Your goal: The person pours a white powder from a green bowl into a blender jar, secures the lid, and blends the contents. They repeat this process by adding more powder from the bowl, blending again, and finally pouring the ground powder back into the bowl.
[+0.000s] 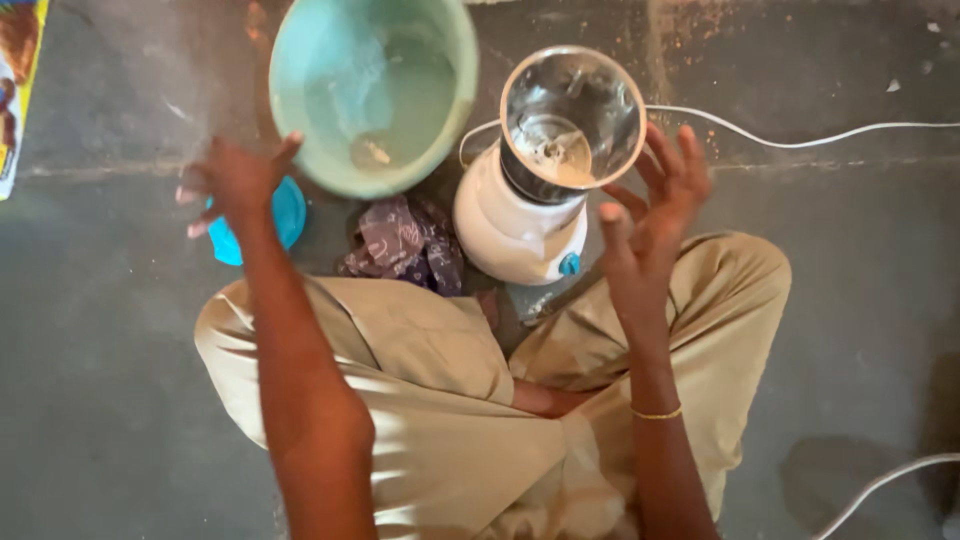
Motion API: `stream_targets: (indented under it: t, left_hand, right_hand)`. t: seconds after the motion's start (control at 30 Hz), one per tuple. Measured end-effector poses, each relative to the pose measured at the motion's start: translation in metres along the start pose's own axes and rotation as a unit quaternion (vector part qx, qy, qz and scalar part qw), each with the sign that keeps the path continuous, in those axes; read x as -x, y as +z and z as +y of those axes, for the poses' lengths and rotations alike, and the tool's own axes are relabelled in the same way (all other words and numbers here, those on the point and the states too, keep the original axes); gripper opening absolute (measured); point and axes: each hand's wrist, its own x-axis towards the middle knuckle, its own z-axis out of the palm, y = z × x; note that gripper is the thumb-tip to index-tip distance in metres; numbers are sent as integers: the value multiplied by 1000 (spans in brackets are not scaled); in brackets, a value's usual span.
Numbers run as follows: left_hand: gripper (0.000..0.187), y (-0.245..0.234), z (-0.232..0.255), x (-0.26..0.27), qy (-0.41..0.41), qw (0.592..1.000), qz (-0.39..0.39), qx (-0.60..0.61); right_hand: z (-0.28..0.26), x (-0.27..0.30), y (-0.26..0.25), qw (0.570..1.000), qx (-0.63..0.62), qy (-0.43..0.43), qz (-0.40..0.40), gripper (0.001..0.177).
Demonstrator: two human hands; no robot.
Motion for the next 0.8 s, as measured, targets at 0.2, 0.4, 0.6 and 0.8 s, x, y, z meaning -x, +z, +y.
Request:
stream_targets:
  t: [0.2, 0.4, 0.6, 0.8]
  left_hand:
    - [97, 39, 1, -30, -53, 995, -80, 37]
    - [67, 71, -21, -65, 31, 999, 11, 7]
    - [134, 71, -44, -51, -104, 992, -24, -71]
    - [142, 79, -36, -54, -79, 995, 39, -42]
  right_hand:
    - [18, -4, -12, 998, -18, 30, 50, 74]
    - [31, -3, -23, 993, -36, 47, 103, 74]
    - [50, -9, -43, 978, -64, 79, 180, 74]
    - [72, -7, -55, 983, -89, 42, 157, 65]
